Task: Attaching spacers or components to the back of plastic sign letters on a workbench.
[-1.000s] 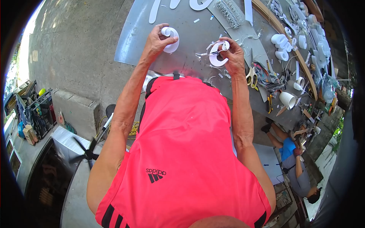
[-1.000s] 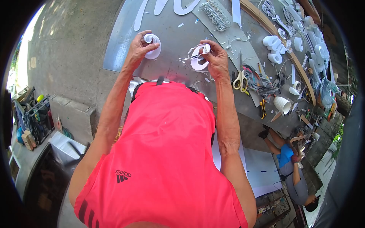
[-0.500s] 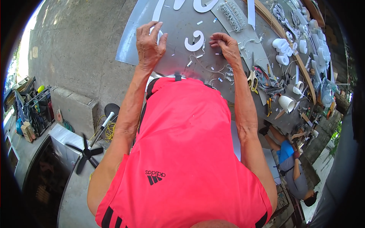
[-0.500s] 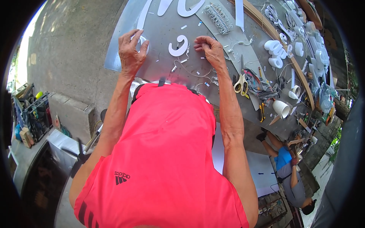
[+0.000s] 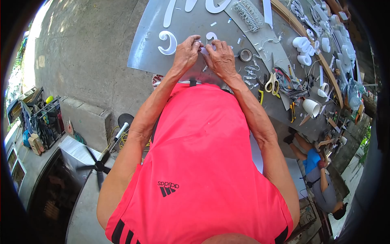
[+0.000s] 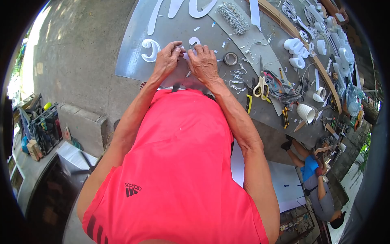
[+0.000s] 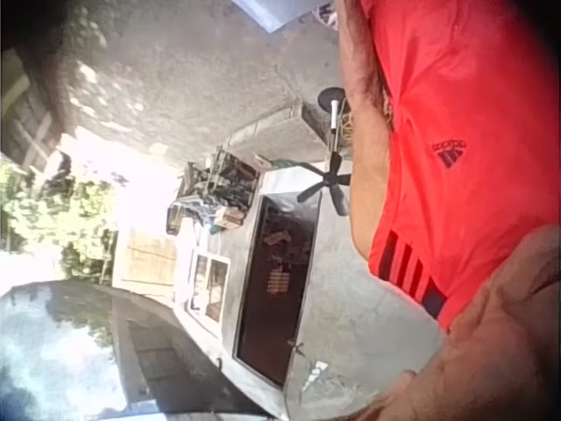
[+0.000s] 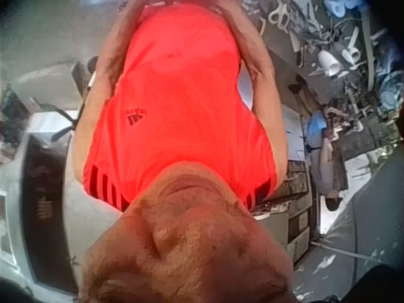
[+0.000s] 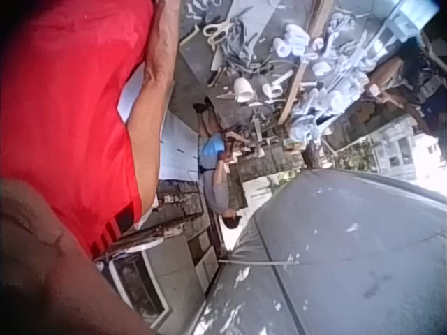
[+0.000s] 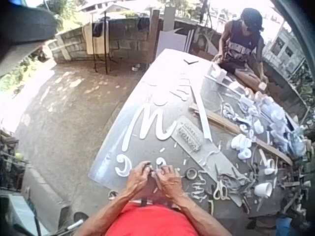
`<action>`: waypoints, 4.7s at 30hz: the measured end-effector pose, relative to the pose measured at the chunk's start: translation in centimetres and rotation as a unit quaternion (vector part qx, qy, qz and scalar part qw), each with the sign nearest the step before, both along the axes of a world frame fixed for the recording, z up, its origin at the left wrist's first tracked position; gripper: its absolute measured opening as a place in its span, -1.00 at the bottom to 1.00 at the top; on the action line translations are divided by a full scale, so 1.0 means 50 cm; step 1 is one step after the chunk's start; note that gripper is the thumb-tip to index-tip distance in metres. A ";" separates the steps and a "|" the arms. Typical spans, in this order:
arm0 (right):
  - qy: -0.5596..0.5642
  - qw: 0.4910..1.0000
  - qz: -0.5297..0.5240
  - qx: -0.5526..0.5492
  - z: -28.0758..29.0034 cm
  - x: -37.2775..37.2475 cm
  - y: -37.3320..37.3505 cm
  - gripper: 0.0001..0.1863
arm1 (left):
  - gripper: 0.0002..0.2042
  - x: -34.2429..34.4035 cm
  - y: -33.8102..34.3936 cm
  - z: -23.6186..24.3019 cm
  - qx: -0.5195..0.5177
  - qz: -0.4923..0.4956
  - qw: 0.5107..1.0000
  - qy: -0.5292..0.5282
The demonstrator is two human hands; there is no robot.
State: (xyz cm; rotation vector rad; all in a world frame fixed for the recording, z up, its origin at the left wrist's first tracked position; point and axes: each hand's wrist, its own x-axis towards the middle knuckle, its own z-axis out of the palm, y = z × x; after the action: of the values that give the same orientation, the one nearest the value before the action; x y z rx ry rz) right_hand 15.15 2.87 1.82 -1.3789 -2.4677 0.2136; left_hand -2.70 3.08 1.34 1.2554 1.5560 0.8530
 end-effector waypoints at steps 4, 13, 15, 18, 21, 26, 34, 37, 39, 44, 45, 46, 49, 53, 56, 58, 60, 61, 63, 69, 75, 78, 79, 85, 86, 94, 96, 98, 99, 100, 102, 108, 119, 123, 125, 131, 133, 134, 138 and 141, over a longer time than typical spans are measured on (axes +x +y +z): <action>0.019 0.998 -0.019 -0.048 -0.025 0.024 0.013 -0.60 | -0.71 -0.003 -0.017 -0.001 0.034 0.033 0.999 0.025; -0.019 1.000 0.004 0.005 -0.002 0.007 -0.003 -0.62 | -0.70 -0.001 -0.024 -0.015 -0.015 0.013 0.999 -0.027; -0.026 0.999 0.022 -0.011 0.003 0.006 0.000 -0.69 | -0.70 -0.010 -0.025 -0.009 -0.049 0.019 0.997 -0.063; -0.048 0.998 0.032 -0.005 0.002 0.012 0.005 -0.76 | -0.69 -0.019 -0.028 -0.011 -0.082 0.013 0.990 -0.117; 0.013 1.000 0.002 0.016 0.013 0.004 0.008 -0.84 | -0.68 -0.014 -0.039 -0.034 -0.053 0.032 0.992 -0.107; 0.351 0.887 -0.225 -0.197 0.039 0.040 0.023 -0.82 | -0.55 0.005 -0.028 0.017 0.009 0.007 1.000 0.029; 0.652 0.612 -0.272 -0.355 0.050 0.076 0.024 -0.73 | -0.47 0.026 -0.008 0.041 -0.095 -0.098 0.963 -0.234; 0.659 0.572 -0.281 -0.398 0.042 0.077 0.025 -0.72 | -0.51 0.018 0.005 0.007 -0.090 -0.125 0.971 -0.183; 0.652 0.559 -0.292 -0.421 0.027 0.085 0.026 -0.70 | -0.54 0.015 0.000 0.008 -0.059 -0.116 0.980 -0.152; 0.611 0.580 -0.275 -0.463 0.019 0.095 0.045 -0.70 | -0.58 0.008 0.005 -0.003 -0.002 -0.115 0.989 -0.098; 0.610 0.580 -0.273 -0.466 0.021 0.092 0.048 -0.70 | -0.63 0.006 0.010 -0.007 -0.029 -0.106 0.987 -0.114; 0.605 0.579 -0.272 -0.474 0.023 0.093 0.051 -0.69 | -0.67 0.008 0.013 -0.007 -0.056 -0.100 0.985 -0.131; 0.585 0.582 -0.285 -0.488 0.029 0.094 0.053 -0.64 | -0.75 0.006 0.022 -0.001 -0.081 -0.057 0.968 -0.230; 0.557 0.584 -0.324 -0.494 0.051 0.082 0.042 -0.42 | -0.80 -0.004 0.034 0.016 -0.127 -0.019 0.978 -0.166; 0.489 0.661 -0.306 -0.480 0.072 0.072 0.019 -0.16 | -0.79 -0.010 0.036 0.001 -0.104 -0.034 0.992 -0.070; 0.412 0.730 -0.317 -0.443 0.091 0.064 -0.004 -0.20 | -0.77 -0.009 0.037 -0.015 -0.065 -0.033 0.997 0.009; 0.330 0.790 -0.324 -0.402 0.100 0.072 0.000 -0.24 | -0.76 -0.010 0.035 -0.028 -0.026 -0.031 0.995 0.088; 0.259 0.817 -0.274 -0.435 0.101 0.097 0.012 -0.37 | -0.75 -0.008 0.035 -0.025 -0.010 -0.044 0.992 0.118; 0.084 0.907 -0.194 -0.363 0.095 0.126 0.028 -0.68 | -0.73 -0.011 0.032 -0.021 0.002 -0.056 0.987 0.151; -0.070 0.990 -0.092 -0.084 0.075 0.174 0.158 -0.68 | -0.74 -0.017 0.057 0.011 -0.105 -0.083 0.987 0.092; 0.151 0.978 -0.141 -0.036 0.053 0.109 0.107 -0.71 | -0.67 -0.037 0.040 0.013 -0.209 -0.061 0.967 -0.130; 0.352 0.775 -0.235 -0.469 0.074 0.074 0.061 -0.73 | -0.65 -0.037 0.029 0.018 -0.218 -0.058 0.958 -0.177; 0.352 0.773 -0.240 -0.470 0.062 0.068 0.050 -0.73 | -0.64 -0.036 0.026 0.018 -0.213 -0.062 0.957 -0.189; 0.454 0.671 -0.250 -0.530 0.031 0.033 0.016 -0.71 | -0.61 -0.017 0.002 0.032 -0.218 -0.061 0.955 -0.191; 0.432 0.676 -0.250 -0.542 0.039 0.029 0.022 -0.70 | -0.62 -0.016 -0.003 0.027 -0.200 -0.059 0.963 -0.169; 0.370 0.740 -0.262 -0.496 0.030 0.001 0.026 -0.64 | -0.63 0.016 -0.014 0.025 0.010 -0.086 0.991 0.098; 0.378 0.735 -0.254 -0.503 0.033 -0.001 0.030 -0.68 | -0.62 0.022 -0.017 0.025 0.057 -0.083 0.985 0.142; 0.386 0.728 -0.253 -0.506 0.028 0.000 0.030 -0.70 | -0.62 0.032 -0.014 0.038 0.076 -0.085 0.971 0.211; 0.394 0.723 -0.251 -0.509 0.027 0.000 0.030 -0.72 | -0.62 0.032 -0.014 0.040 0.076 -0.085 0.971 0.211; 0.394 0.723 -0.251 -0.510 0.022 0.003 0.030 -0.72 | -0.63 0.030 -0.013 0.043 0.061 -0.093 0.977 0.183; 0.467 0.679 -0.220 -0.523 0.013 0.012 0.029 -0.76 | -0.63 0.025 -0.010 0.048 0.046 -0.100 0.982 0.154; 0.520 0.609 -0.228 -0.554 0.005 0.032 0.036 -0.77 | -0.68 0.005 0.004 0.058 -0.197 -0.070 0.976 -0.055; 0.484 0.628 -0.209 -0.573 -0.011 0.052 0.043 -0.83 | -0.70 -0.012 -0.001 0.027 -0.233 -0.087 0.945 -0.215; 0.431 0.681 -0.212 -0.552 0.022 0.041 0.039 -0.82 | -0.70 -0.009 -0.009 0.019 -0.231 -0.074 0.949 -0.201; 0.398 0.739 -0.231 -0.493 0.038 0.038 0.038 -0.80 | -0.69 -0.006 -0.011 0.027 -0.246 -0.074 0.941 -0.220; 0.386 0.782 -0.251 -0.419 0.061 0.054 0.023 -0.73 | -0.72 -0.003 -0.007 0.022 -0.238 -0.071 0.934 -0.257; 0.394 0.757 -0.247 -0.459 0.060 0.047 0.015 -0.68 | -0.72 -0.003 -0.011 0.019 -0.235 -0.074 0.935 -0.254; 0.395 0.757 -0.247 -0.459 0.055 0.049 0.015 -0.68 | -0.72 -0.002 -0.011 0.019 -0.231 -0.077 0.937 -0.249; 0.347 0.780 -0.248 -0.458 0.038 0.051 0.010 -0.74 | -0.73 0.007 -0.017 0.016 -0.249 -0.075 0.930 -0.258; 0.268 0.847 -0.265 -0.374 0.038 0.062 -0.004 -0.81 | -0.74 0.006 -0.021 0.013 -0.236 -0.075 0.937 -0.246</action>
State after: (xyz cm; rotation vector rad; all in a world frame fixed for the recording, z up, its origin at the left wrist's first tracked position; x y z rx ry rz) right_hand 18.26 2.67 3.70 -1.8803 -1.4897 1.3223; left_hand -2.39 2.04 1.99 0.7279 1.1484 0.5856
